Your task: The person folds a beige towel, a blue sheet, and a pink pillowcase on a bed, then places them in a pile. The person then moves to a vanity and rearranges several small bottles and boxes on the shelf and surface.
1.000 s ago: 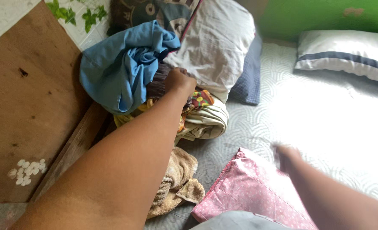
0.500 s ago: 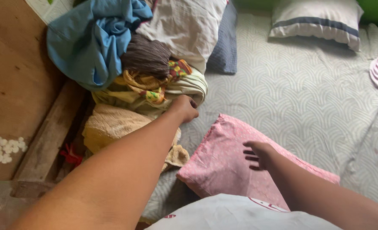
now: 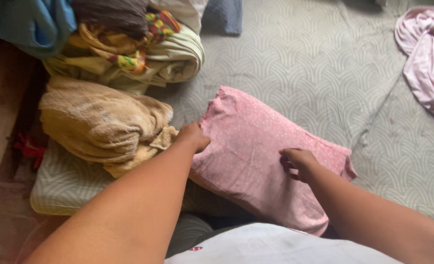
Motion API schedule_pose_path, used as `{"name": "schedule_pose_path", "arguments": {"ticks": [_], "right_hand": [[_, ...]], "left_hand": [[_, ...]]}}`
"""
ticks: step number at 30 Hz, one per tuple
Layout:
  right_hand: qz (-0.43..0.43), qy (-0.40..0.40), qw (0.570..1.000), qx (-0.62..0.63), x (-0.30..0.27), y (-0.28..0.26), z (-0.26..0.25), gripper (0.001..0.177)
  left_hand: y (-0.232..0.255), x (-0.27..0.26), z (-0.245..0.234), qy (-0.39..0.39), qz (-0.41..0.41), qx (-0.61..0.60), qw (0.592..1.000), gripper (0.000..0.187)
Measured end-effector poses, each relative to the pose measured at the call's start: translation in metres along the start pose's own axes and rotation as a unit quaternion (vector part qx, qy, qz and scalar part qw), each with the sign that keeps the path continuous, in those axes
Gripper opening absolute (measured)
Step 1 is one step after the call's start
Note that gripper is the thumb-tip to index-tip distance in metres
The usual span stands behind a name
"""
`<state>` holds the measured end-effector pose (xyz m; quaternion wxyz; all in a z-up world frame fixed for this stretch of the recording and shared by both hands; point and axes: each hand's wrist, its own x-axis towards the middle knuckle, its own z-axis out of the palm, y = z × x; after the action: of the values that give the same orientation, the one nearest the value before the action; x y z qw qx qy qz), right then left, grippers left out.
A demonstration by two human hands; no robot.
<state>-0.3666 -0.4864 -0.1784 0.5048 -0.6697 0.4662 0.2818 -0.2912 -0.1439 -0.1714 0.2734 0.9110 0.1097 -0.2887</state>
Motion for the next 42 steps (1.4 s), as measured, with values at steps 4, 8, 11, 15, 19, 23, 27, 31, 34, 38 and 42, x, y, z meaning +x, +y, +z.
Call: {"name": "schedule_pose_path", "arguments": {"ticks": [4,8,11,15,19,23,27,31,34,38,42], "right_hand": [[0.055,0.091,0.993,0.050,0.022,0.055,-0.032,0.025],[0.081,0.250,0.957,0.122,0.040,0.090,-0.052,0.045],[0.036,0.365,0.927,0.076,0.050,0.106,-0.056,0.068],[-0.018,0.389,0.921,-0.010,0.051,0.116,-0.065,0.079],[0.004,0.392,0.920,-0.012,0.047,0.104,-0.084,0.111],[0.115,0.196,0.970,0.088,0.040,0.102,-0.093,0.132],[0.172,0.030,0.972,0.156,0.029,0.114,-0.084,0.138],[0.173,0.053,0.966,0.183,0.019,0.121,-0.073,0.133],[0.160,0.072,0.966,0.189,0.018,0.108,-0.076,0.129],[0.172,0.073,0.966,0.178,0.005,0.103,-0.081,0.125],[0.192,0.086,0.969,0.132,-0.015,0.083,-0.073,0.125]], "left_hand": [[-0.010,-0.009,0.039,-0.062,-0.034,0.056,0.996,0.088],[-0.009,-0.017,0.070,-0.101,-0.082,0.041,0.991,0.096],[-0.005,-0.013,0.073,-0.095,-0.105,0.045,0.989,0.098],[-0.006,0.000,0.071,-0.066,-0.121,0.030,0.990,0.101],[-0.006,0.014,0.068,-0.034,-0.161,0.008,0.986,0.117],[-0.012,0.017,0.066,-0.004,-0.168,0.000,0.986,0.143],[-0.016,0.021,0.061,-0.033,-0.153,-0.053,0.986,0.152],[-0.019,0.024,0.064,-0.098,-0.166,-0.053,0.980,0.140],[-0.006,0.020,0.060,-0.019,-0.128,-0.013,0.991,0.143],[0.011,-0.008,0.039,0.039,-0.084,-0.045,0.995,0.113],[0.046,-0.034,-0.015,0.090,-0.069,-0.053,0.992,0.078]]}}
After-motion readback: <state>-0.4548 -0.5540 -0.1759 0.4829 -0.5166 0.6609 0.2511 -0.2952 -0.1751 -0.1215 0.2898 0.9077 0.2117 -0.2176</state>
